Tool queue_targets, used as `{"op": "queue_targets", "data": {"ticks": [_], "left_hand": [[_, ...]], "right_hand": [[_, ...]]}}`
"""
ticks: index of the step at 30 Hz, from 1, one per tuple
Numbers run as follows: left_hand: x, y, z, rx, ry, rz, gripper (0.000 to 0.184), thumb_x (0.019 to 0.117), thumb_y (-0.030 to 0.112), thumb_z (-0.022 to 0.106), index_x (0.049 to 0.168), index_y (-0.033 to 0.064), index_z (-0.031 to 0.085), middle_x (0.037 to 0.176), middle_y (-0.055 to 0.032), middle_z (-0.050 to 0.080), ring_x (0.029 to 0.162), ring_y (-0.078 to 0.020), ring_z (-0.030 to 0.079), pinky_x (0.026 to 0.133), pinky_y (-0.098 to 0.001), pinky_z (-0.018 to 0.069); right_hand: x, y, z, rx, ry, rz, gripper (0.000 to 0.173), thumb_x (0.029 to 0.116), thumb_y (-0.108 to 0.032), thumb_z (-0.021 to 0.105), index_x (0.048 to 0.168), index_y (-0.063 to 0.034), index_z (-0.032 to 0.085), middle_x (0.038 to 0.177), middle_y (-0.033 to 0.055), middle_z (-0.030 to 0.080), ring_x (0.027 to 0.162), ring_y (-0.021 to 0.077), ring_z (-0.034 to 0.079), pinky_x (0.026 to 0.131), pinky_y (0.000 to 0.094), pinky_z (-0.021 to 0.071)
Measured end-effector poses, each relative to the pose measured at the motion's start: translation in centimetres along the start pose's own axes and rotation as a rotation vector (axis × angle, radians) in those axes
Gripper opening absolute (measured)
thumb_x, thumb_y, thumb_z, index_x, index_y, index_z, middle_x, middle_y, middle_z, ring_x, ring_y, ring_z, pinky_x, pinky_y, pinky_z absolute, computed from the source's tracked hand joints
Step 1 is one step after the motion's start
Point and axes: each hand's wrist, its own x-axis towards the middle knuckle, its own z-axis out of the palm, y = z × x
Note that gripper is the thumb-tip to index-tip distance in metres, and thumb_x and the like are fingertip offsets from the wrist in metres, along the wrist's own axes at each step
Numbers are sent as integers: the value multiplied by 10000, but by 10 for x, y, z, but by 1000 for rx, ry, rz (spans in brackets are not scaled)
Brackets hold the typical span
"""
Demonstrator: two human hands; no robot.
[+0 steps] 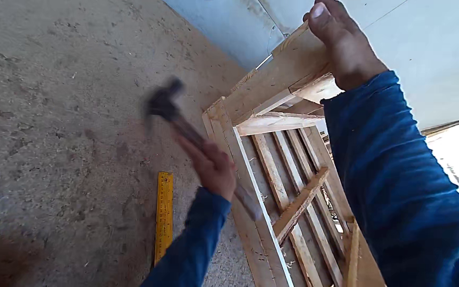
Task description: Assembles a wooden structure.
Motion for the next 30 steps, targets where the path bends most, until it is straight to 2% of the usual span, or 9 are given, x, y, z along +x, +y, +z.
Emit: {"op": "queue_targets", "data": {"ticks": [3, 8, 11, 14, 18, 21, 23, 26, 30], "left_hand": [[-3, -51, -3, 136, -268, -231, 703, 1108, 270, 430, 1654, 273, -12, 669, -47, 546, 449, -184, 566, 432, -393, 563], [11, -37, 3, -42, 22, 43, 377, 1117, 231, 343, 1471, 124, 275, 793, -20, 541, 515, -170, 593, 476, -379, 601], [12, -57, 7, 237, -134, -227, 446, 1118, 302, 376, 1495, 79, 286, 701, -66, 554, 470, -199, 605, 459, -413, 594], [35, -34, -11, 155, -137, -335, 325, 1122, 306, 404, 1354, 80, 428, 712, -69, 554, 458, -196, 583, 429, -390, 581], [60, -23, 1, 30, 46, -10, 352, 1123, 257, 364, 1423, 75, 330, 729, -39, 512, 467, -180, 575, 433, -399, 591], [75, -28, 3, 287, -227, -246, 381, 1118, 281, 397, 1416, 49, 345, 686, -101, 567, 480, -234, 625, 462, -439, 596], [83, -16, -1, 183, -189, -284, 308, 1119, 288, 426, 1328, 61, 431, 692, -84, 537, 450, -214, 584, 413, -405, 576], [69, -30, 10, 149, -67, -149, 315, 1116, 269, 404, 1359, 71, 372, 670, -69, 517, 440, -210, 583, 421, -418, 586], [82, -29, -7, 261, -245, -320, 311, 1116, 288, 431, 1323, 55, 425, 677, -91, 541, 457, -220, 589, 440, -414, 580]], "right_hand": [[0, 1, -2, -33, -21, -3, 878, 938, -780, 416, 1587, -192, 352, 1579, 11, 454, 1460, 133, 417, 1205, 458, 359], [-2, -2, 3, 19, 24, 19, 715, 977, -717, 417, 1516, -249, 462, 1505, -41, 521, 1388, 93, 488, 1140, 445, 440], [-4, 0, 2, 25, 22, 15, 640, 985, -697, 431, 1441, -259, 531, 1450, -59, 552, 1365, 66, 492, 1127, 427, 439], [2, 2, 0, 3, 14, 5, 846, 929, -788, 427, 1551, -215, 409, 1529, -10, 501, 1403, 117, 477, 1153, 463, 425], [2, 3, 3, -2, 43, 34, 851, 911, -809, 437, 1542, -240, 416, 1505, -34, 531, 1369, 113, 515, 1123, 458, 455], [0, 4, 1, -35, 22, 20, 887, 902, -813, 447, 1566, -227, 387, 1546, -20, 490, 1427, 121, 453, 1168, 464, 399], [4, 3, 2, -47, 17, -6, 906, 901, -815, 444, 1573, -212, 375, 1554, -11, 483, 1442, 124, 435, 1186, 461, 374], [4, 4, 1, -53, 32, -4, 907, 890, -825, 446, 1562, -217, 389, 1535, -25, 503, 1429, 115, 448, 1175, 453, 388], [3, 6, 0, -59, 25, -3, 888, 899, -815, 448, 1561, -225, 395, 1537, -32, 501, 1428, 113, 449, 1178, 455, 382]]}}
